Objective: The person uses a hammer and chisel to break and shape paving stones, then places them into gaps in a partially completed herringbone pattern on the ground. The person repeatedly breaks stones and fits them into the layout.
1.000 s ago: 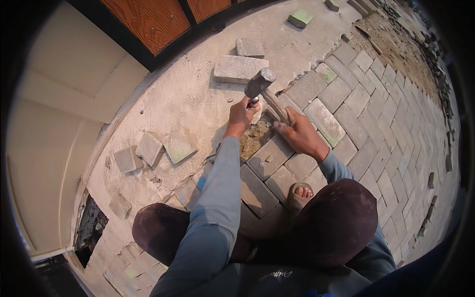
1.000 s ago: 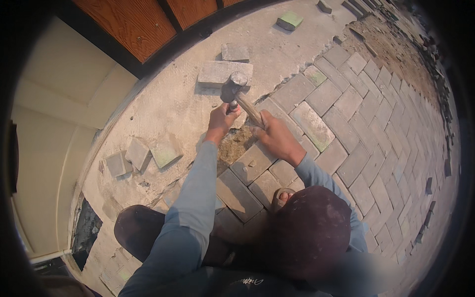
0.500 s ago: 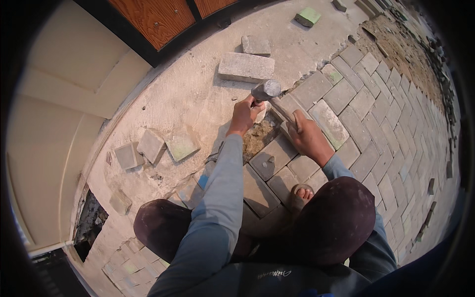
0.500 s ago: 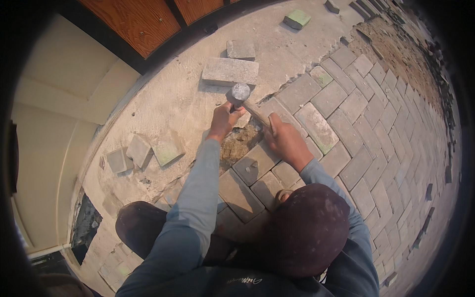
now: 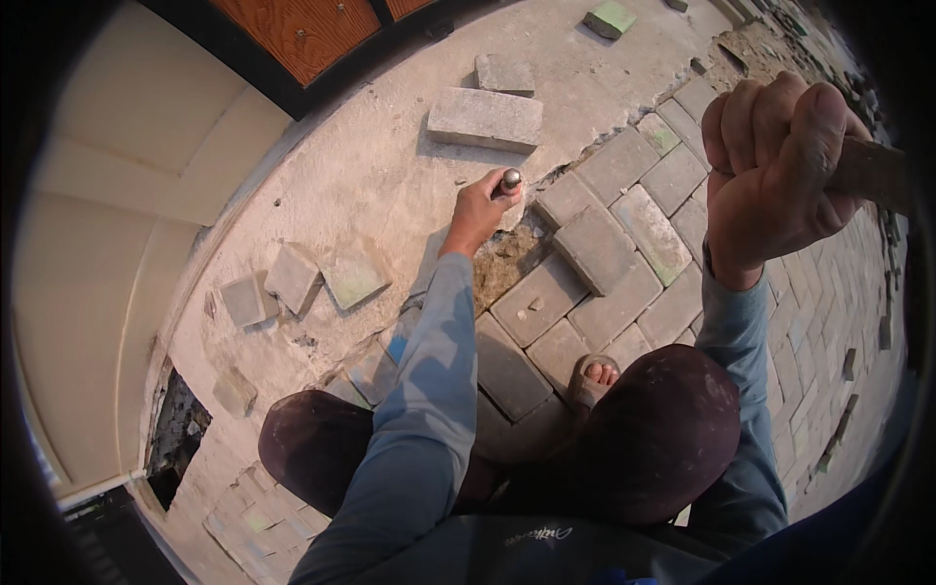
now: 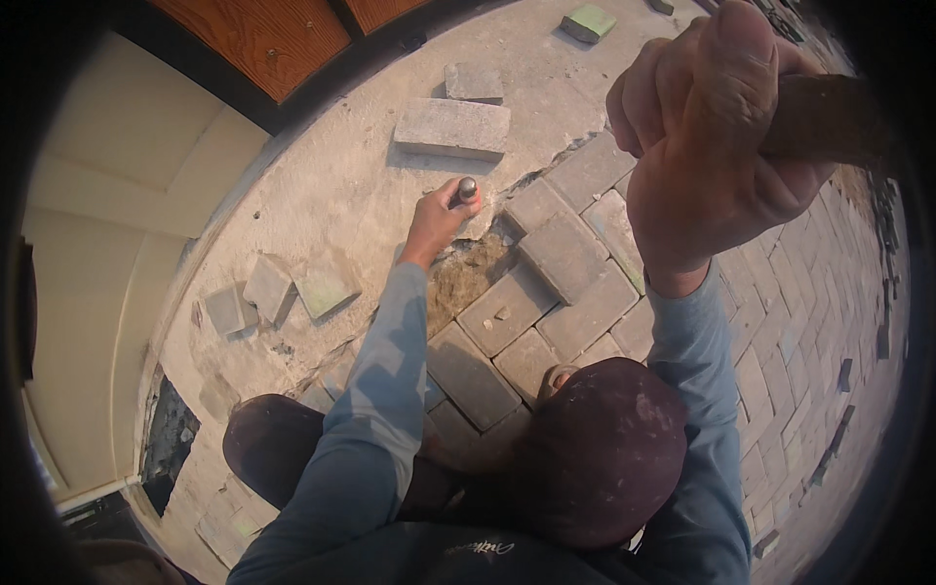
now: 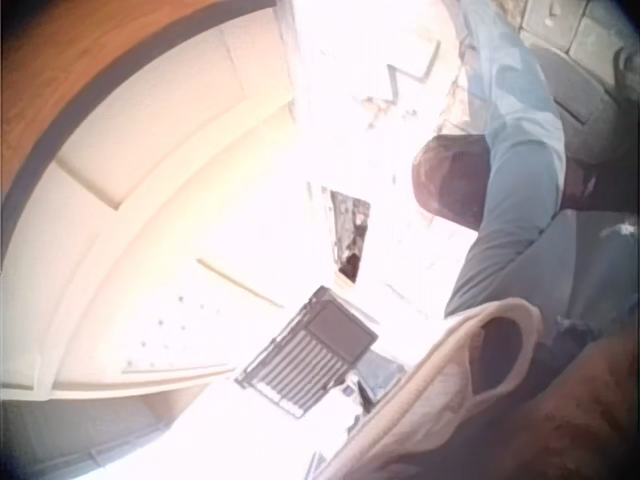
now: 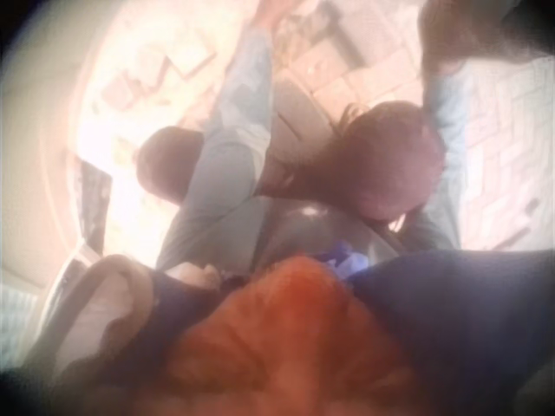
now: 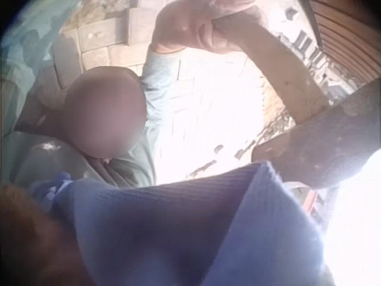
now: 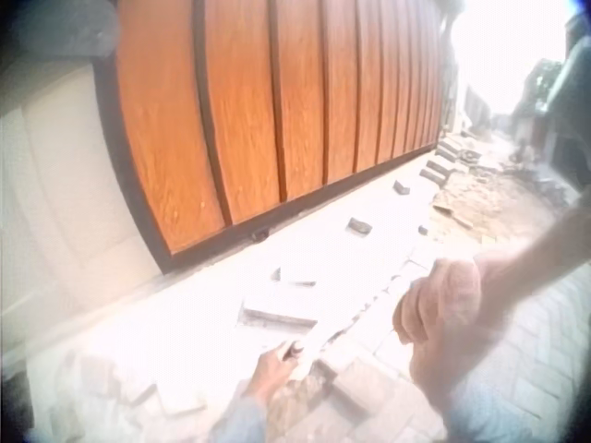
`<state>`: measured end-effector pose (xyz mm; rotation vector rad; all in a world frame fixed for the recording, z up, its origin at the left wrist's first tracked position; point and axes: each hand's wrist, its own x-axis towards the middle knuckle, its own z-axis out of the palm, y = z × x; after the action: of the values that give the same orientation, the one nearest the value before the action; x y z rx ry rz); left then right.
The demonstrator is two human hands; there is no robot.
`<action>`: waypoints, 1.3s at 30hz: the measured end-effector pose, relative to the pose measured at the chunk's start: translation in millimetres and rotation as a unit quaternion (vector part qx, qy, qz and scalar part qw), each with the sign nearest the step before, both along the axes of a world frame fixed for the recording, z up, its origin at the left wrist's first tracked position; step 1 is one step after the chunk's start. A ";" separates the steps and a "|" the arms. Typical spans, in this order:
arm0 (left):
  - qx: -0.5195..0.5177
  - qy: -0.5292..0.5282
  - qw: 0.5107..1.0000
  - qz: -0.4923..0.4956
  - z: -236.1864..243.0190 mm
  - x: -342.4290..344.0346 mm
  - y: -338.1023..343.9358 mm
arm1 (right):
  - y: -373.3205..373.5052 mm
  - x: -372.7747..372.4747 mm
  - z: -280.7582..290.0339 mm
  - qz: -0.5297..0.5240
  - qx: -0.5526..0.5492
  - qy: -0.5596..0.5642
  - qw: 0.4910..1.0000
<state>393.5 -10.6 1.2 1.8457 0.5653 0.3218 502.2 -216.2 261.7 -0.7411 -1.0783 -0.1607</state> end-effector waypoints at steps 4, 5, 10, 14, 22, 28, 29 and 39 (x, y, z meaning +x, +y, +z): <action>0.004 0.003 1.000 -0.015 0.5 6.7 -5.1 | -30.6 -25.3 -148.3 -0.130 -0.647 -0.040 0.750; 0.010 -0.021 1.000 -0.010 -4.3 6.3 -11.8 | -37.8 -16.4 -197.1 -0.039 -0.642 -0.016 0.765; -0.025 0.025 0.999 0.007 -4.1 0.2 3.6 | -26.0 -33.4 -119.6 0.012 -0.635 0.076 0.769; 0.003 -0.005 1.000 0.002 6.5 1.0 -3.0 | -8.3 -31.9 -22.7 -0.014 -0.321 0.124 0.939; -0.016 0.020 1.000 0.006 11.0 -5.4 -1.9 | 16.8 -23.9 -70.0 -0.136 -0.196 -0.003 0.971; 0.017 -0.068 0.996 0.052 -22.3 -1.6 -15.0 | -32.6 -17.0 -155.3 -0.018 -0.705 -0.028 0.709; 0.038 -0.059 0.995 0.072 -13.8 3.0 -13.7 | -33.6 -19.5 -148.6 -0.008 -0.682 0.018 0.731; -0.012 -0.091 0.983 0.160 -22.4 54.2 -16.4 | -68.5 -10.5 -115.4 0.055 -0.533 0.356 0.766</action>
<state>447.8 -27.0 -21.3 1.6778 0.7341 0.6880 491.7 -284.7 146.3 -1.5820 -0.3714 0.8697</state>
